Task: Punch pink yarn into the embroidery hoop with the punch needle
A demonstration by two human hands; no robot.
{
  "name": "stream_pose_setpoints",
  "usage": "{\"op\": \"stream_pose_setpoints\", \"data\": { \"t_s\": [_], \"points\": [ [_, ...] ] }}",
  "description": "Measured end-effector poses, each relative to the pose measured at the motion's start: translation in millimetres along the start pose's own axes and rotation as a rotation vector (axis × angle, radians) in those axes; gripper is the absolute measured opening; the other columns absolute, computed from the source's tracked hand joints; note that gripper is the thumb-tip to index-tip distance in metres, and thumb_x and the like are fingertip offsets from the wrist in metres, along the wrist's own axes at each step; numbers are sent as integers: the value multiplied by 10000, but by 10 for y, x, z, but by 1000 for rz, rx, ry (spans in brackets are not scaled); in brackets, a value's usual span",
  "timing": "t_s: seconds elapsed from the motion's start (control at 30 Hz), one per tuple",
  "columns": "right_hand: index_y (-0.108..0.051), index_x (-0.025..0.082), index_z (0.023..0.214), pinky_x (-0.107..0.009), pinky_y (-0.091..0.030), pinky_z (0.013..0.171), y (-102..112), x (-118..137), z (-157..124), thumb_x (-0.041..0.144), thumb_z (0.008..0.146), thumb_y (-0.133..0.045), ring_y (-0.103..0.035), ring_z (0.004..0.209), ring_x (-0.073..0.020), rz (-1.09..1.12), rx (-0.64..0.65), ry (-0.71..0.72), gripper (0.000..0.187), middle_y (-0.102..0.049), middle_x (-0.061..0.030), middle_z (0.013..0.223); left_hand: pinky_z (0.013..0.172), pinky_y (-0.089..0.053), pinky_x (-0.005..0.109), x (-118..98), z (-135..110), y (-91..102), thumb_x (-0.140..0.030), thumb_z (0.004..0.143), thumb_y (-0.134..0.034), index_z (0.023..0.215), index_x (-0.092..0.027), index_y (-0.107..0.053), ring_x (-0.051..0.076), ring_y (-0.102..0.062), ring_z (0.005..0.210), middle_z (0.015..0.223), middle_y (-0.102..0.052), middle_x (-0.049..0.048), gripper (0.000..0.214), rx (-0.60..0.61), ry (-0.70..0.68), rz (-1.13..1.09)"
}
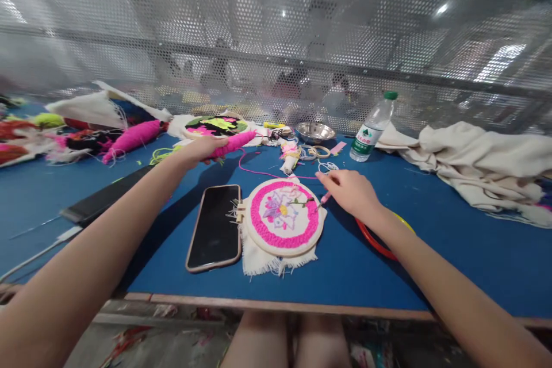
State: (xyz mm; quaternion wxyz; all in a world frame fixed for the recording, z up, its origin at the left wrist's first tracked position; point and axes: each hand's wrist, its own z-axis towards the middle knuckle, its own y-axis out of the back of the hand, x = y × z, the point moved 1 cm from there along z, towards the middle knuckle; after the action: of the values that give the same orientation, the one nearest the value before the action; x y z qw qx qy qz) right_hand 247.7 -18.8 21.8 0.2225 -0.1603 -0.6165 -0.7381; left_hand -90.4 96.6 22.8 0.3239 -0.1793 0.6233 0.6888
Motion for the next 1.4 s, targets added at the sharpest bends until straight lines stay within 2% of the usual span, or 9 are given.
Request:
{"op": "stream_pose_setpoints", "data": {
  "t_s": [0.1, 0.27, 0.4, 0.53, 0.83, 1.13, 1.27, 1.33, 1.4],
  "points": [
    [-639, 191, 870, -264, -411, 567, -160, 287, 241, 519, 850, -560, -612, 647, -161, 132, 100, 92, 338, -689, -68, 838, 512, -444, 231, -188, -103, 32, -531, 936, -420, 963, -123, -589, 98, -547, 609, 828, -612, 28, 443, 169, 31, -234],
    [-442, 175, 1296, -260, -509, 553, -523, 849, 793, 513, 805, -636, -661, 709, -143, 426, 375, 185, 628, -553, -176, 1287, 394, -227, 201, -417, -224, -73, -602, 921, -305, 820, -169, -556, 78, -412, 501, 741, -587, 40, 510, 340, 28, -530],
    [-557, 195, 1138, -240, -534, 614, -634, 999, 995, 410, 839, -632, -643, 673, -119, 593, 579, 256, 376, -673, -47, 900, 375, -178, 206, -376, -247, -172, -668, 843, -383, 784, -191, -512, 73, -308, 434, 635, -491, 17, 498, 388, 34, -649],
    [-641, 140, 934, -203, -454, 525, -529, 803, 1065, 344, 860, -599, -515, 516, -74, 657, 666, 273, 221, -517, 38, 604, 380, -137, 198, -317, -256, -152, -639, 838, -430, 816, -200, -516, 53, -194, 410, 600, -398, -22, 448, 419, 18, -676],
    [-616, 139, 772, -182, -228, 420, -180, 503, 1275, 245, 838, -555, -251, 422, -45, 767, 432, 254, 139, -322, 91, 499, 380, -166, 228, -327, -326, -52, -584, 685, -677, 708, -192, -611, 74, -330, 421, 580, -474, 2, 398, 492, 2, -383],
    [-556, 146, 638, -179, -229, 383, 132, 28, 1455, 210, 789, -608, -268, 376, -31, 780, 39, 43, 172, -346, 90, 451, 403, -181, 269, -119, -198, 77, -665, 769, -522, 861, -230, -659, 91, -321, 410, 609, -466, 11, 466, 354, 6, -234],
    [-598, 136, 1045, -286, -534, 650, 371, -317, 1514, 334, 924, -550, -615, 748, -124, 793, -218, -132, 237, -634, -39, 946, 408, -199, 256, -22, -205, 150, -626, 752, -582, 666, -206, -592, 82, -318, 425, 562, -437, -4, 429, 413, 58, -144],
    [-570, 173, 1178, -396, -535, 836, 501, -488, 1490, 337, 930, -545, -614, 991, -193, 788, -331, -192, 299, -594, -85, 1189, 418, -205, 249, 0, -229, 183, -614, 778, -555, 626, -191, -551, 74, -309, 439, 559, -437, -10, 449, 387, 84, -108],
    [-625, 172, 1115, -329, -499, 892, 613, -642, 1449, 322, 991, -399, -597, 1052, -175, 766, -426, -219, 298, -588, -119, 1205, 435, -216, 242, 12, -247, 208, -611, 821, -492, 685, -182, -567, 70, -309, 460, 582, -452, -15, 457, 346, 91, -93]
  ]
}}
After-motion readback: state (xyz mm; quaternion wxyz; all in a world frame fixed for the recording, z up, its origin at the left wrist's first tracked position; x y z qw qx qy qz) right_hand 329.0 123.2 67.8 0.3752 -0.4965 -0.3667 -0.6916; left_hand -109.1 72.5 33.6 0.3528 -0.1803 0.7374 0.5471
